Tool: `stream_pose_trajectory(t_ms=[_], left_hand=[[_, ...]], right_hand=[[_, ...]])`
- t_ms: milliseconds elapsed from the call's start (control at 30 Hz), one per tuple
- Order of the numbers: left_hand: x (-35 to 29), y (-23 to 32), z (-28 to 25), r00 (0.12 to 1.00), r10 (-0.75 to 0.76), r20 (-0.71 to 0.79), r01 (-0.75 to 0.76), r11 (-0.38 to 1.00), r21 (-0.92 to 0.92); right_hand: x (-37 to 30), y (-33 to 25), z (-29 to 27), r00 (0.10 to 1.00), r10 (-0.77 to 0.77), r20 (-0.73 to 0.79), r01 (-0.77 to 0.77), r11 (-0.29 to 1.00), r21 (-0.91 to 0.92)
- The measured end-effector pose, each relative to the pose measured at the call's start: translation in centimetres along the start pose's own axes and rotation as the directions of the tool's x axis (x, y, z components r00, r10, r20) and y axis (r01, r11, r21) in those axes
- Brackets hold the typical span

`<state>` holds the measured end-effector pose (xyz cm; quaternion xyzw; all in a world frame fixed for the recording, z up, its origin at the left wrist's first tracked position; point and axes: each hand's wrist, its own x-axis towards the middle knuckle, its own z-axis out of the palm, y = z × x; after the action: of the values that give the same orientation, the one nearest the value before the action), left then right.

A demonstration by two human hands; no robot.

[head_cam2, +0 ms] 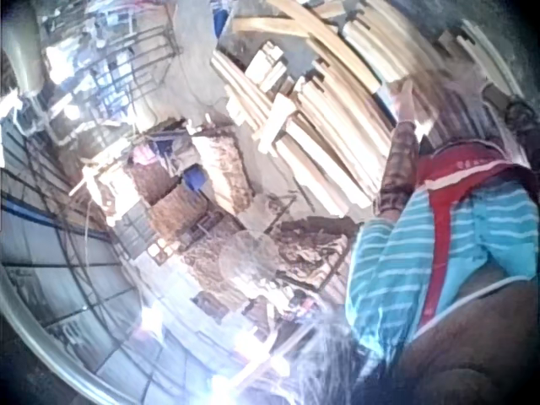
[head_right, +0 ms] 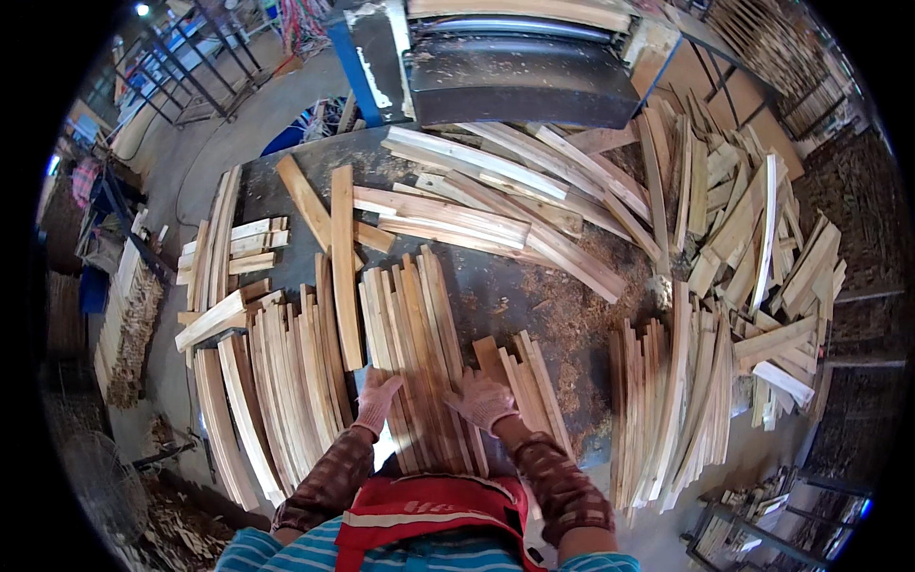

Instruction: The person repeatedly picks up thin wooden planks from a pile on a workbench, aligns them, and stacks them into a neat bundle. They then lift the bundle and carry it across the workshop to a storage rack, placing it on top of other stacked planks.

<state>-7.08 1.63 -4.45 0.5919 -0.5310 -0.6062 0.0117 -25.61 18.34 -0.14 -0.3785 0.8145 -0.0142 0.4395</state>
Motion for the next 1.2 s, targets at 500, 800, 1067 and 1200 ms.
stream_pose_trajectory(t_ms=[500,800,1067,1200], left_hand=[[0.1,0.4,0.1,0.970,0.160,-0.185,-0.147,0.985,0.087],[-5.5,3.3,2.9,0.884,0.445,-0.146,-0.455,0.889,-0.044],[-7.8,2.6,18.5,0.801,0.116,0.588,-0.285,0.936,0.204],[-3.6,-4.1,24.8,0.848,0.089,0.522,-0.138,0.989,0.056]], right_hand=[[-4.5,3.5,-6.1,0.957,-0.101,0.272,0.255,0.738,-0.624],[-5.5,11.0,-0.1,0.778,0.245,-0.579,-0.364,0.926,-0.097],[-9.5,11.8,4.6,0.594,0.592,-0.544,-0.369,0.802,0.469],[-9.5,11.0,4.6,0.666,0.538,-0.516,-0.421,0.843,0.336]])
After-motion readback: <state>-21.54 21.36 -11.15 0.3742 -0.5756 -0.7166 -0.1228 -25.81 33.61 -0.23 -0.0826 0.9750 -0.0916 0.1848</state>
